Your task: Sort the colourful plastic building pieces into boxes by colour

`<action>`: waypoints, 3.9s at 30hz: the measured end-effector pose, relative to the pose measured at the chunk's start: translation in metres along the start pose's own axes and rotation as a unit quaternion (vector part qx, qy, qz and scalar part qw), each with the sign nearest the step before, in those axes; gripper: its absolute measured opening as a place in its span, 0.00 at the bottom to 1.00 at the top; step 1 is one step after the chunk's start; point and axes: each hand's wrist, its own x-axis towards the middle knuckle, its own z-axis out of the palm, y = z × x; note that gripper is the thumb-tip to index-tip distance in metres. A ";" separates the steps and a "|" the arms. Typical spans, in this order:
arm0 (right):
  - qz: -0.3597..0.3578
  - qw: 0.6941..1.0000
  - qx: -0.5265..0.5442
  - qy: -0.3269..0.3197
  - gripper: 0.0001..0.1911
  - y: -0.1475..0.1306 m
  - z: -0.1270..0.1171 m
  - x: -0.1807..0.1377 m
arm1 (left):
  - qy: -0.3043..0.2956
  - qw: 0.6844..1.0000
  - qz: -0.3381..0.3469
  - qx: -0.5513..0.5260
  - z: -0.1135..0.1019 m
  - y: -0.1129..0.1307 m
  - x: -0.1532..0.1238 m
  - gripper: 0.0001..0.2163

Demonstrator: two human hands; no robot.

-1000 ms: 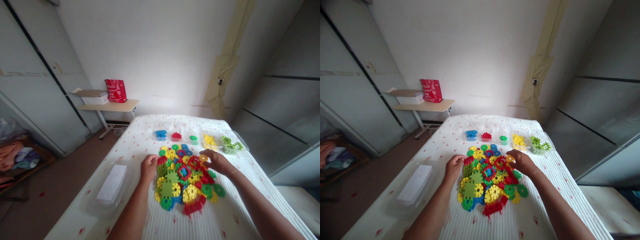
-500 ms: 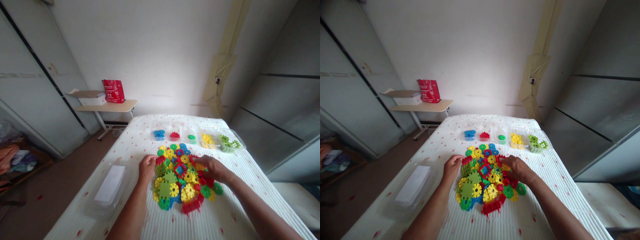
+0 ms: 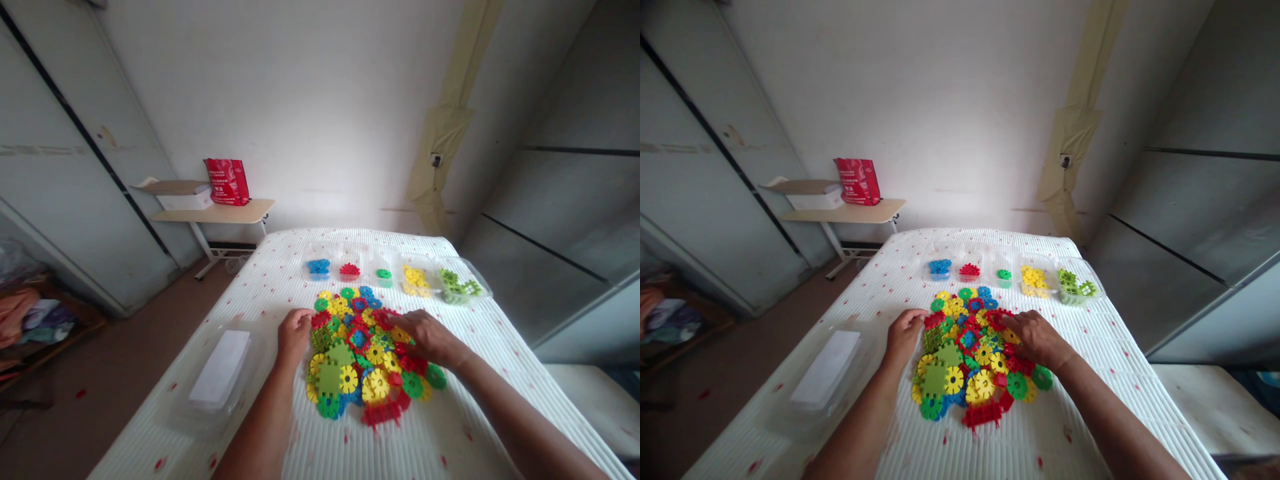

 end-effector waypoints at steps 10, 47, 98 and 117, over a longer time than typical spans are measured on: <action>-0.001 0.999 -0.047 0.009 0.25 -0.003 0.007 0.002 | 0.006 1.000 0.005 -0.007 0.000 0.000 0.000 0.09; 0.065 0.991 0.107 0.038 0.23 0.006 0.008 -0.001 | -0.006 1.000 -0.009 -0.001 0.001 -0.002 0.000 0.11; 0.148 0.821 0.536 0.130 0.29 0.029 0.002 0.015 | -0.013 1.000 -0.013 -0.005 0.001 -0.004 0.001 0.11; 0.155 0.888 0.396 0.172 0.24 0.030 0.015 0.003 | -0.009 1.000 -0.007 0.008 0.000 -0.002 0.001 0.11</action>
